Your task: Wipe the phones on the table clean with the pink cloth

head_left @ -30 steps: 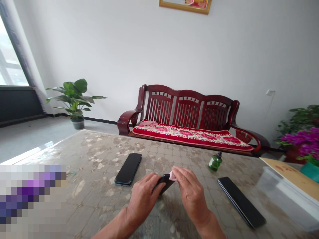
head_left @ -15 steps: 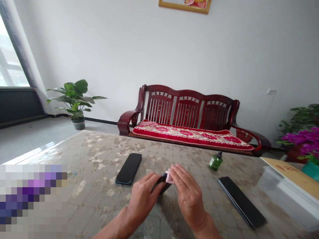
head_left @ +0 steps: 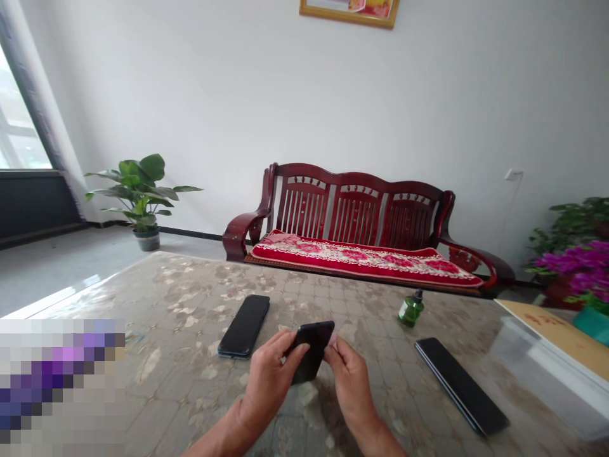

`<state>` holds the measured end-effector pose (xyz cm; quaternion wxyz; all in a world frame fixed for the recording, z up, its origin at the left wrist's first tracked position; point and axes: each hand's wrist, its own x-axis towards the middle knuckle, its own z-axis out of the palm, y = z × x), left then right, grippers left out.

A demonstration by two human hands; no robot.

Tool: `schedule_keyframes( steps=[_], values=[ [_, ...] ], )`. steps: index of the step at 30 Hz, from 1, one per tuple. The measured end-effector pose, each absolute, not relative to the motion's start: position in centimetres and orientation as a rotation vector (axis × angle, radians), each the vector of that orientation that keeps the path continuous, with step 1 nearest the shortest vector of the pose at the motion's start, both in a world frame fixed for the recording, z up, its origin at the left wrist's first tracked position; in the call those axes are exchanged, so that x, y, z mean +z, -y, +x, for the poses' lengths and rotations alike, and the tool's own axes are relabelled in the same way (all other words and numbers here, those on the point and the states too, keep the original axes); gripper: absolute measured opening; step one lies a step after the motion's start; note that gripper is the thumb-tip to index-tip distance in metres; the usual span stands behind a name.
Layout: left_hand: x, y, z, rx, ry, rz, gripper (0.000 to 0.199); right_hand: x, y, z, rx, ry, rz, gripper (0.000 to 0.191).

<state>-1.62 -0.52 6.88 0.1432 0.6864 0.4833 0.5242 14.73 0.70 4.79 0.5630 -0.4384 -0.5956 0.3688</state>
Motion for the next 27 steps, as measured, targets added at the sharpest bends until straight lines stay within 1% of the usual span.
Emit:
schedule_keyframes(
  steps=[3,7,13,16,20,23,27],
  values=[
    [6.1,0.2,-1.6,1.527,-1.395,1.922,0.024,4.0,-0.5,14.1,0.906,1.383,-1.019,0.034],
    [5.0,-0.2,-1.6,1.506,-1.408,1.831,0.023,4.0,-0.6,14.6,0.772,1.422,-1.073,0.031],
    [4.6,-0.6,-1.4,1.490,-1.321,1.738,0.016,5.9,-1.2,16.8,0.350,1.771,-1.016,0.021],
    [4.6,-0.8,-1.5,1.475,-1.326,1.772,0.015,7.2,-1.3,17.6,0.163,1.962,-0.975,0.021],
    [4.8,-0.7,-1.8,1.416,-1.388,1.923,0.007,8.0,-1.2,17.8,0.005,2.126,-0.929,0.022],
    [5.1,-0.3,-2.0,1.337,-1.416,2.060,0.006,7.7,-0.9,17.4,-0.107,2.186,-0.914,0.024],
    [5.0,0.0,-2.3,1.256,-1.426,2.179,0.006,6.6,-0.2,16.3,-0.354,2.159,-0.857,0.031]
  ],
)
